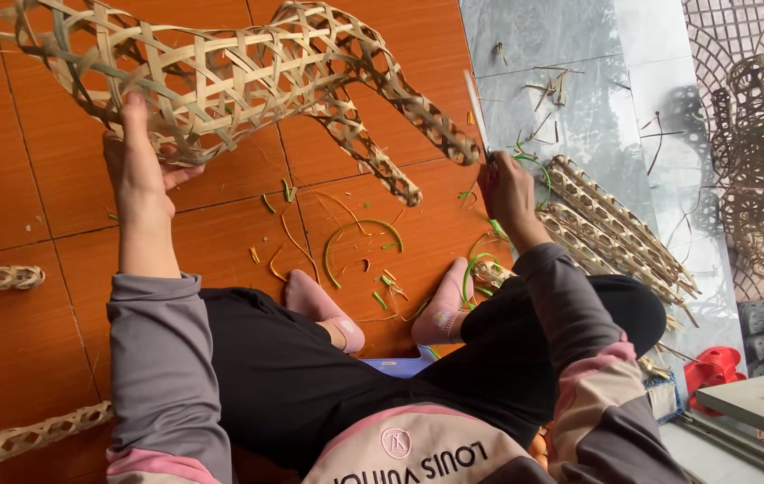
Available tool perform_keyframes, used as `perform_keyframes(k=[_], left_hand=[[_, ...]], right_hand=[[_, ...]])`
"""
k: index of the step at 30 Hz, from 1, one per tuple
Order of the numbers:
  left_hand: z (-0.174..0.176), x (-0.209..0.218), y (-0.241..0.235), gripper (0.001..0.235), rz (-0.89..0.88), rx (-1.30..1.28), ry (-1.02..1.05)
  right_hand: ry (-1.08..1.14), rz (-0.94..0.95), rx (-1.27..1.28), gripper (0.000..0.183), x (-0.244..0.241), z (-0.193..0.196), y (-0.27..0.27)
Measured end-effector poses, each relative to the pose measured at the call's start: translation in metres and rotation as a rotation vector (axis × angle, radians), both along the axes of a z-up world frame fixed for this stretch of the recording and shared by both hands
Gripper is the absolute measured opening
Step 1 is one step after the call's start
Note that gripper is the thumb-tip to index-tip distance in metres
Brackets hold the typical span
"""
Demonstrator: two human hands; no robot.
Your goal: Weaving and trimming bamboo strips to assemble a decorative wicker animal structure
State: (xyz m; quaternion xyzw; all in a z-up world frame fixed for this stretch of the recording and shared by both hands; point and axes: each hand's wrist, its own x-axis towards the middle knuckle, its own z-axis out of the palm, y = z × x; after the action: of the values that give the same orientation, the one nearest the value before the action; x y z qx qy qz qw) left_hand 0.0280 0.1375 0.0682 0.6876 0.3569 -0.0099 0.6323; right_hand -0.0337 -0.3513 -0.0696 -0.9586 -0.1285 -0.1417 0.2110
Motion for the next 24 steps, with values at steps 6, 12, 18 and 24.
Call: perform_keyframes(k=[6, 12, 18, 24], left_hand=[[0.007, -0.003, 0.009, 0.084, 0.058, -0.046, -0.048], [0.012, -0.002, 0.007, 0.073, 0.067, -0.127, -0.018], [0.009, -0.002, 0.002, 0.074, 0.089, -0.145, -0.052], [0.009, -0.002, -0.004, 0.072, 0.082, -0.139, -0.071]], right_hand=[[0.385, -0.280, 0.233, 0.015, -0.030, -0.045, 0.009], [0.190, -0.027, -0.165, 0.020, -0.021, -0.036, 0.029], [0.089, -0.005, -0.353, 0.019, -0.011, -0.037, 0.034], [-0.135, 0.010, -0.392, 0.013, -0.007, -0.042, 0.037]])
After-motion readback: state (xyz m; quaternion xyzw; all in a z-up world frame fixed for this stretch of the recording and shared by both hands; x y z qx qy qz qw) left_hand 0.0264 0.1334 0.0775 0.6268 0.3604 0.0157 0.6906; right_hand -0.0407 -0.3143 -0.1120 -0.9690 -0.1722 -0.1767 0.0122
